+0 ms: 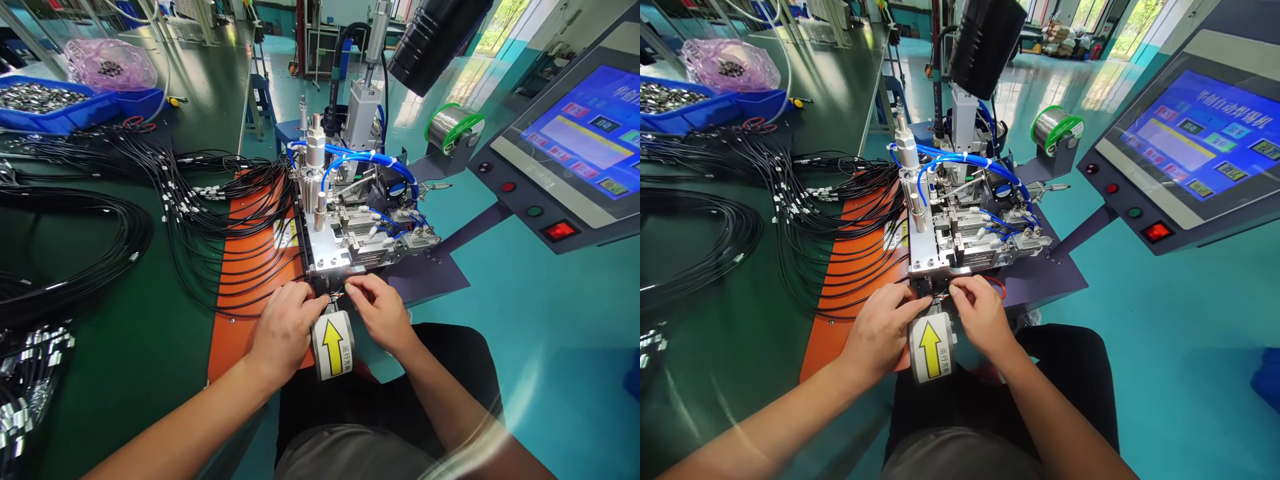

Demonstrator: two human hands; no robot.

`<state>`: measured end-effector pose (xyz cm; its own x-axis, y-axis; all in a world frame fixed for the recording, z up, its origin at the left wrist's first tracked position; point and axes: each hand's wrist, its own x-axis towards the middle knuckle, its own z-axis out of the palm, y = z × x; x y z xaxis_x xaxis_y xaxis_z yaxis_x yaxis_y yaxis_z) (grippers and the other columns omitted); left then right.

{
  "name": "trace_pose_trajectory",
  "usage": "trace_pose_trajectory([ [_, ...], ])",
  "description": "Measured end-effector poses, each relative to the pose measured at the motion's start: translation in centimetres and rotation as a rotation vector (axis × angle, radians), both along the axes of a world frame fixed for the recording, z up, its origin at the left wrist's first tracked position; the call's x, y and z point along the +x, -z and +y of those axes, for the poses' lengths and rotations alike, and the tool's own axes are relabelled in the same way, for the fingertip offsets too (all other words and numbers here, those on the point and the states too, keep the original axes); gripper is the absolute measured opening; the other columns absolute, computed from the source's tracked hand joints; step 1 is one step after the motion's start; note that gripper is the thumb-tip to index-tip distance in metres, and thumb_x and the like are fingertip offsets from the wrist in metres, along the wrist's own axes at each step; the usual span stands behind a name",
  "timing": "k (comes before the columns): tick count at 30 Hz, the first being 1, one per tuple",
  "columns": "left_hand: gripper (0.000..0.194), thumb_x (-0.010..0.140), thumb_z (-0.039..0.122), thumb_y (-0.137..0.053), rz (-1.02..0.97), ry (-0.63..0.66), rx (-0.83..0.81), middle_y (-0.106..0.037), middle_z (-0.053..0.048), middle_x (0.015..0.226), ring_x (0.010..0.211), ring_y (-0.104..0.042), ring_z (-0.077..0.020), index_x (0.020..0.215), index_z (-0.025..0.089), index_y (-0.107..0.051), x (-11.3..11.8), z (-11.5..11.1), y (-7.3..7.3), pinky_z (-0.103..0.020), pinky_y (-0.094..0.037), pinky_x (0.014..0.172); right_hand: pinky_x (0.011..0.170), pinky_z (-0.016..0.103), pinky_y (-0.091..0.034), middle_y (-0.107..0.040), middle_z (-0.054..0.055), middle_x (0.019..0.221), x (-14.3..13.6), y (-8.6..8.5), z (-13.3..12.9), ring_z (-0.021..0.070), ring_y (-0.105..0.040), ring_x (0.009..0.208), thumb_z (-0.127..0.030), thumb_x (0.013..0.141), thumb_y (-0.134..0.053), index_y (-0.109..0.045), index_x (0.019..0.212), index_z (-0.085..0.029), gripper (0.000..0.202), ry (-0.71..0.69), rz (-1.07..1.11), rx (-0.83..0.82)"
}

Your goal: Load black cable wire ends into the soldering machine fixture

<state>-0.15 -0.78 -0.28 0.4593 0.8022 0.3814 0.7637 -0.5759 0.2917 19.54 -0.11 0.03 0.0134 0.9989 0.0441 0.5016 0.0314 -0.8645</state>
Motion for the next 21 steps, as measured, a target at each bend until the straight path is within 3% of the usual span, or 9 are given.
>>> trace_pose_trajectory([
  [13, 0.022, 0.092, 0.014, -0.054, 0.007, 0.002, 0.015, -0.057, -0.006, 0.089, 0.083, -0.047, -0.0208, 0.105, 0.020, -0.069, -0.04, 0.03, 0.15, -0.033, -0.040, 0.072, 0.061, 0.027, -0.042, -0.062, 0.002, 0.078, -0.57, -0.08, 0.22, 0.0152, -0.056, 0.066, -0.027, 0.088, -0.054, -0.067, 0.080, -0.019, 0.017, -0.051, 0.019, -0.010],
  [21, 0.023, 0.092, 0.014, -0.052, 0.011, 0.000, 0.013, -0.057, -0.007, 0.090, 0.084, -0.048, -0.0210, 0.105, 0.021, -0.069, -0.06, 0.02, -0.04, -0.033, -0.040, 0.073, 0.058, 0.027, -0.041, -0.060, 0.000, 0.070, -0.54, 0.45, 0.34, 0.0152, -0.053, 0.062, -0.037, 0.089, -0.056, -0.065, 0.081, -0.020, 0.021, -0.022, 0.125, -0.149],
])
